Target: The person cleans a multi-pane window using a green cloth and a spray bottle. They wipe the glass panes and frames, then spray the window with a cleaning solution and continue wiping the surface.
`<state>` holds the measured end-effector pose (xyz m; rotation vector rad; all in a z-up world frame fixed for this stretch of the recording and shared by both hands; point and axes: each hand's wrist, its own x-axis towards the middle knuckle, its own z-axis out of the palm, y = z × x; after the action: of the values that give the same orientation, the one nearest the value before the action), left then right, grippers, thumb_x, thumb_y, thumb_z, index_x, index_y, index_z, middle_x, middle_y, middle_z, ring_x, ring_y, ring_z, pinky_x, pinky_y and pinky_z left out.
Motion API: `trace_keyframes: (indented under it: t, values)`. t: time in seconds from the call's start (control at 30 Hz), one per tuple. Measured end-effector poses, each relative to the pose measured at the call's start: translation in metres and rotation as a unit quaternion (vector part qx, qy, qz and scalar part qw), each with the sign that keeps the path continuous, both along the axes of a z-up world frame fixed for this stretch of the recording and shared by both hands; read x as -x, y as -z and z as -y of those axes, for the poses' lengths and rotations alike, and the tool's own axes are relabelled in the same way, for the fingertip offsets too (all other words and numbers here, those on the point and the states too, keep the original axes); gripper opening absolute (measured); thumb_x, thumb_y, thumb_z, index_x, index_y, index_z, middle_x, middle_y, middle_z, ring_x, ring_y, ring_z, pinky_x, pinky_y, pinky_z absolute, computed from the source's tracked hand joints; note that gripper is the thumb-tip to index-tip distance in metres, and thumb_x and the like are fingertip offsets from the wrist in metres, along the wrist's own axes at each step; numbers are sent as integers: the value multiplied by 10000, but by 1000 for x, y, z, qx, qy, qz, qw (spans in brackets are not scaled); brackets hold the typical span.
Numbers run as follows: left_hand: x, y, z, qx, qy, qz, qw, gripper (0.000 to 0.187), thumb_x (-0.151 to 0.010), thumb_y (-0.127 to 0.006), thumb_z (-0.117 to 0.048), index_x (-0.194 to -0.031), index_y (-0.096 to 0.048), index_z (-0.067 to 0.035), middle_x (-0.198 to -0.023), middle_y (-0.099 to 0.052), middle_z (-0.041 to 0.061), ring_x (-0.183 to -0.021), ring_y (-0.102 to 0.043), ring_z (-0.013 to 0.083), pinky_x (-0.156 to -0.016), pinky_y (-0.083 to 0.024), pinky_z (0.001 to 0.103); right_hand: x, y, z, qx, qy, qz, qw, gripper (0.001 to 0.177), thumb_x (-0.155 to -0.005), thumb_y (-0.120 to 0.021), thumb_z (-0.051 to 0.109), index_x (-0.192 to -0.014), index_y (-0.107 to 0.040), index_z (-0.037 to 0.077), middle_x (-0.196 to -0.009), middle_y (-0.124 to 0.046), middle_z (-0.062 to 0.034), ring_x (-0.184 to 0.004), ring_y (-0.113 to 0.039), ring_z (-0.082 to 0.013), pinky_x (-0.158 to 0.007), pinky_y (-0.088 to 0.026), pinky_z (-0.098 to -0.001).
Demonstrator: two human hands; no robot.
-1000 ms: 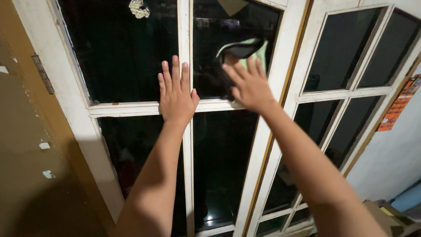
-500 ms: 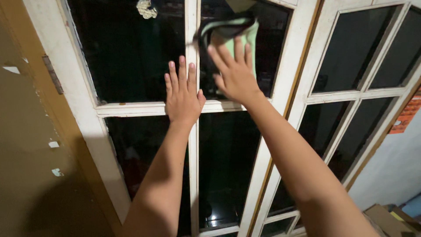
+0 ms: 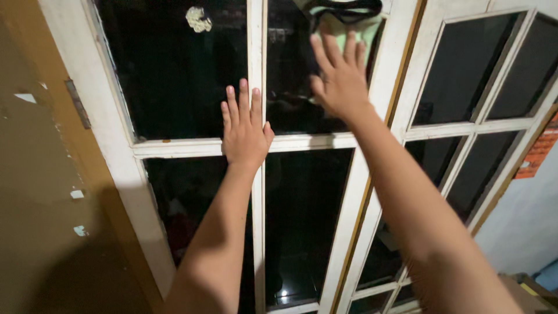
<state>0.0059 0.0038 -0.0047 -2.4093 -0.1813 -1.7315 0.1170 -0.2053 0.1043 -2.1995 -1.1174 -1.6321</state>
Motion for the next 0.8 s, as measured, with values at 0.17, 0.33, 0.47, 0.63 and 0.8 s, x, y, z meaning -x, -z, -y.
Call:
trace_keyframes:
  t: [0.17, 0.33, 0.47, 0.63, 0.8]
  values:
    - [-2, 1, -1, -4, 8, 19, 1000, 925, -886, -696, -310, -1654, -236, -77, -1726, -106, 165, -1586, -111, 422, -1293, -132, 534, 27, 19, -54, 9, -47, 27, 999, 740, -994, -555, 400, -1642, -302, 146, -1655, -309, -179, -1525, -108, -560, -1235, -80, -664]
    - [-1, 0, -1, 4, 11, 4, 1000, 908, -896, -684, -311, -1644, -242, -49, -1724, -105, 181, -1581, -103, 431, -1286, -136, 545, 30, 70, -19, 91, -50, 1, 995, 731, -928, -586, 349, -1607, -351, 220, -1631, -349, -161, -1507, -168, -528, -1224, -126, -644]
    - [2, 0, 2, -2, -5, -5, 1000, 899, -909, -669, -319, -1656, -249, -45, -1726, -84, 193, -1583, -83, 435, -1290, -115, 541, 12, 70, 32, 100, 40, -50, 993, 735, -945, -564, 361, -1629, -322, 241, -1600, -356, -166, -1505, -188, -498, -1247, -123, -644]
    - [1, -1, 3, -1, -27, -25, 999, 883, -931, -646, -320, -1657, -233, -33, -1726, -54, 206, -1583, -52, 435, -1288, -94, 535, -7, 31, 36, 44, 39, -17, 998, 741, -978, -520, 358, -1645, -249, 183, -1642, -283, -208, -1502, -138, -527, -1220, -109, -637]
    - [-1, -3, 3, 1, -39, -35, 999, 878, -923, -639, -319, -1644, -232, -26, -1715, -55, 209, -1573, -51, 439, -1279, -87, 537, -9, 12, 8, -45, 13, 41, 998, 738, -1029, -539, 334, -1659, -237, 98, -1679, -245, -239, -1509, -103, -569, -1211, -107, -652]
